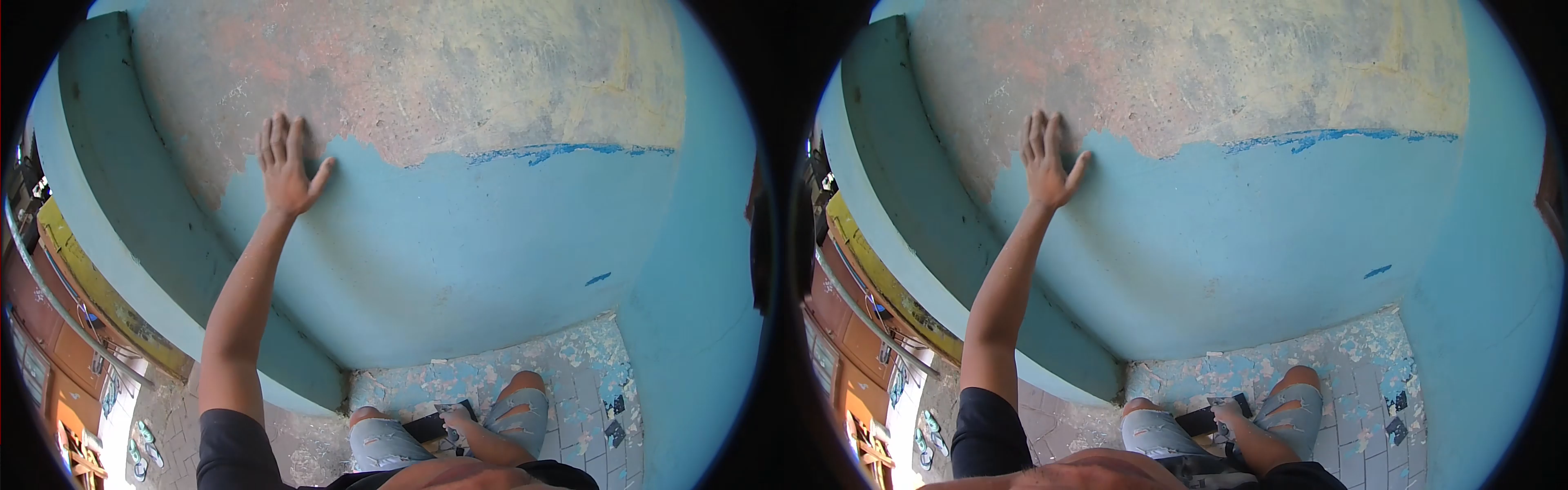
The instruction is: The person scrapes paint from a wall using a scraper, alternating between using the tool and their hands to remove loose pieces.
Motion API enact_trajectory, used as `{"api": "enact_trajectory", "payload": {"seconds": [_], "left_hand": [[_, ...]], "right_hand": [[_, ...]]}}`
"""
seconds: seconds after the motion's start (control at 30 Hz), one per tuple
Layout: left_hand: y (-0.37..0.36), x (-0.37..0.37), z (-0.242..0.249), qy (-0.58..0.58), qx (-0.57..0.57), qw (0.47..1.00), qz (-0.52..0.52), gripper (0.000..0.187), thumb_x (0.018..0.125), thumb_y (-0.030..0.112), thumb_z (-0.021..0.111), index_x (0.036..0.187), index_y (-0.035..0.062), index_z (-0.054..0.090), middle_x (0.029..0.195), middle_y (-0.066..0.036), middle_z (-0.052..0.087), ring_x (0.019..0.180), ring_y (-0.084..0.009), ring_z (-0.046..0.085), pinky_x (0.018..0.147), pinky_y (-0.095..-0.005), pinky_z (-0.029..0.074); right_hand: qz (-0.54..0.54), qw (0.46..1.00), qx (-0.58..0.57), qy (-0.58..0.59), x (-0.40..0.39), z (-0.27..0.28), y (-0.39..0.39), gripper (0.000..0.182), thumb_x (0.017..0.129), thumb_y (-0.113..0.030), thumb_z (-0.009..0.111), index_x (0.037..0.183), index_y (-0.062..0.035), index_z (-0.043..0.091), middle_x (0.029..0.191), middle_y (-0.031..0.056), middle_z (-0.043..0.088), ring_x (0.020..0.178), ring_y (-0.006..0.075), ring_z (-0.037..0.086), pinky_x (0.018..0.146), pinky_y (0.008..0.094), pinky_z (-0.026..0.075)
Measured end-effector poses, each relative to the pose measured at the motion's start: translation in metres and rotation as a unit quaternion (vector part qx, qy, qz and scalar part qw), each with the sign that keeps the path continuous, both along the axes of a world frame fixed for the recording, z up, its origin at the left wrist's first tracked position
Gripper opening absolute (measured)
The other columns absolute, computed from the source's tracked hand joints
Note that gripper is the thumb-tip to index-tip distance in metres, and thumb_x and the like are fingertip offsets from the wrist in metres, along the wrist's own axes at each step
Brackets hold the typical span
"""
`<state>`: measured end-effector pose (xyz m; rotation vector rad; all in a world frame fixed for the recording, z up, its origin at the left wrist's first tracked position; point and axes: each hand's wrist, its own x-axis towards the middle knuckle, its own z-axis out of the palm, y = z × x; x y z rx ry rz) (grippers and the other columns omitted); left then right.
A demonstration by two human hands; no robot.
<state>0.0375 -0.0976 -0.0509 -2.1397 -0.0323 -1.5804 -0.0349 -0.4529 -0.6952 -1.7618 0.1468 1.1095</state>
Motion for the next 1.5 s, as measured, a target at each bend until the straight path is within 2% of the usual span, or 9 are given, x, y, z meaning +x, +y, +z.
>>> {"api": "enact_trajectory", "payload": {"seconds": [0.1, 0.27, 0.37, 0.5, 0.6, 0.7, 1.13, 1.3, 1.5], "left_hand": [[-0.051, 0.047, -0.019, 0.021, 0.001, 1.000, -0.012, 0.092, 0.096, 0.060, 0.062, 0.168, 0.0125, 0.030, 0.173, -0.020, 0.026, 0.163, -0.0386, 0.014, 0.132, -0.0562, 0.008], [-0.038, 0.040, -0.040, 0.047, 0.121, 0.989, -0.076, 0.071, 0.091, 0.047, 0.068, 0.153, 0.0138, 0.057, 0.158, -0.012, 0.052, 0.150, -0.0284, 0.046, 0.127, -0.0476, 0.033], [-0.035, 0.040, -0.047, 0.058, 0.150, 0.984, -0.077, 0.066, 0.091, 0.044, 0.069, 0.148, 0.0119, 0.061, 0.146, -0.014, 0.060, 0.143, -0.0316, 0.052, 0.123, -0.0490, 0.037], [-0.029, 0.043, -0.050, 0.056, 0.151, 0.983, -0.085, 0.067, 0.091, 0.044, 0.069, 0.149, 0.0115, 0.059, 0.141, -0.014, 0.058, 0.139, -0.0319, 0.051, 0.119, -0.0486, 0.036], [-0.032, 0.046, -0.050, -0.090, -0.032, 0.991, -0.098, 0.075, 0.091, 0.047, 0.071, 0.154, 0.0107, 0.052, 0.140, -0.014, 0.049, 0.134, -0.0330, 0.043, 0.116, -0.0474, 0.028], [-0.033, 0.046, -0.046, -0.118, -0.070, 0.987, -0.078, 0.078, 0.090, 0.049, 0.074, 0.153, 0.0100, 0.053, 0.139, -0.013, 0.050, 0.132, -0.0322, 0.043, 0.116, -0.0476, 0.028], [-0.038, 0.036, -0.037, -0.074, -0.067, 0.993, -0.068, 0.066, 0.090, 0.049, 0.082, 0.145, 0.0174, 0.064, 0.138, -0.012, 0.048, 0.131, -0.0319, 0.039, 0.116, -0.0485, 0.028], [-0.053, 0.026, -0.025, -0.024, -0.215, 0.961, -0.170, 0.058, 0.082, 0.033, 0.092, 0.132, 0.0177, 0.067, 0.130, -0.012, 0.045, 0.127, -0.0343, 0.035, 0.116, -0.0513, 0.024], [-0.060, 0.022, -0.017, 0.004, -0.266, 0.951, -0.158, 0.053, 0.080, 0.032, 0.093, 0.124, 0.0185, 0.067, 0.126, -0.011, 0.043, 0.124, -0.0336, 0.034, 0.115, -0.0520, 0.025]], "right_hand": [[-0.006, 1.000, 0.000, 0.010, -0.001, 0.006, 0.001, 0.071, 0.084, -0.008, 0.084, 0.145, 0.0021, 0.049, 0.096, 0.0140, 0.073, 0.065, 0.0259, 0.072, 0.053, 0.0400, 0.057], [0.007, 1.000, -0.019, -0.002, -0.005, 0.021, -0.001, 0.070, 0.084, -0.013, 0.084, 0.144, 0.0039, 0.053, 0.101, 0.0164, 0.075, 0.067, 0.0247, 0.074, 0.056, 0.0384, 0.058], [0.013, 1.000, -0.006, -0.007, -0.005, 0.023, -0.001, 0.070, 0.084, -0.015, 0.083, 0.144, 0.0059, 0.055, 0.099, 0.0167, 0.077, 0.068, 0.0240, 0.075, 0.057, 0.0383, 0.059], [0.001, 1.000, -0.006, -0.017, -0.005, 0.021, 0.001, 0.073, 0.084, -0.015, 0.081, 0.147, 0.0067, 0.053, 0.103, 0.0180, 0.077, 0.070, 0.0249, 0.075, 0.059, 0.0384, 0.060], [-0.012, 1.000, -0.001, 0.000, -0.004, 0.027, 0.000, 0.068, 0.084, -0.012, 0.084, 0.143, 0.0030, 0.054, 0.104, 0.0173, 0.075, 0.068, 0.0257, 0.074, 0.057, 0.0383, 0.058], [-0.006, 1.000, 0.002, -0.003, -0.005, 0.017, 0.002, 0.068, 0.085, -0.013, 0.084, 0.143, 0.0032, 0.054, 0.104, 0.0176, 0.074, 0.069, 0.0260, 0.074, 0.058, 0.0389, 0.058], [-0.022, 0.999, 0.016, -0.034, -0.009, 0.024, -0.007, 0.063, 0.081, -0.012, 0.086, 0.135, 0.0047, 0.059, 0.099, 0.0179, 0.074, 0.066, 0.0266, 0.074, 0.056, 0.0383, 0.059], [0.013, 0.998, 0.014, -0.054, -0.006, 0.011, -0.009, 0.062, 0.081, -0.015, 0.086, 0.133, 0.0047, 0.060, 0.098, 0.0170, 0.074, 0.067, 0.0250, 0.075, 0.056, 0.0372, 0.059], [-0.020, 0.998, 0.003, -0.052, -0.011, 0.031, -0.014, 0.050, 0.082, -0.015, 0.085, 0.124, 0.0028, 0.065, 0.095, 0.0150, 0.074, 0.069, 0.0237, 0.074, 0.059, 0.0367, 0.061]]}}
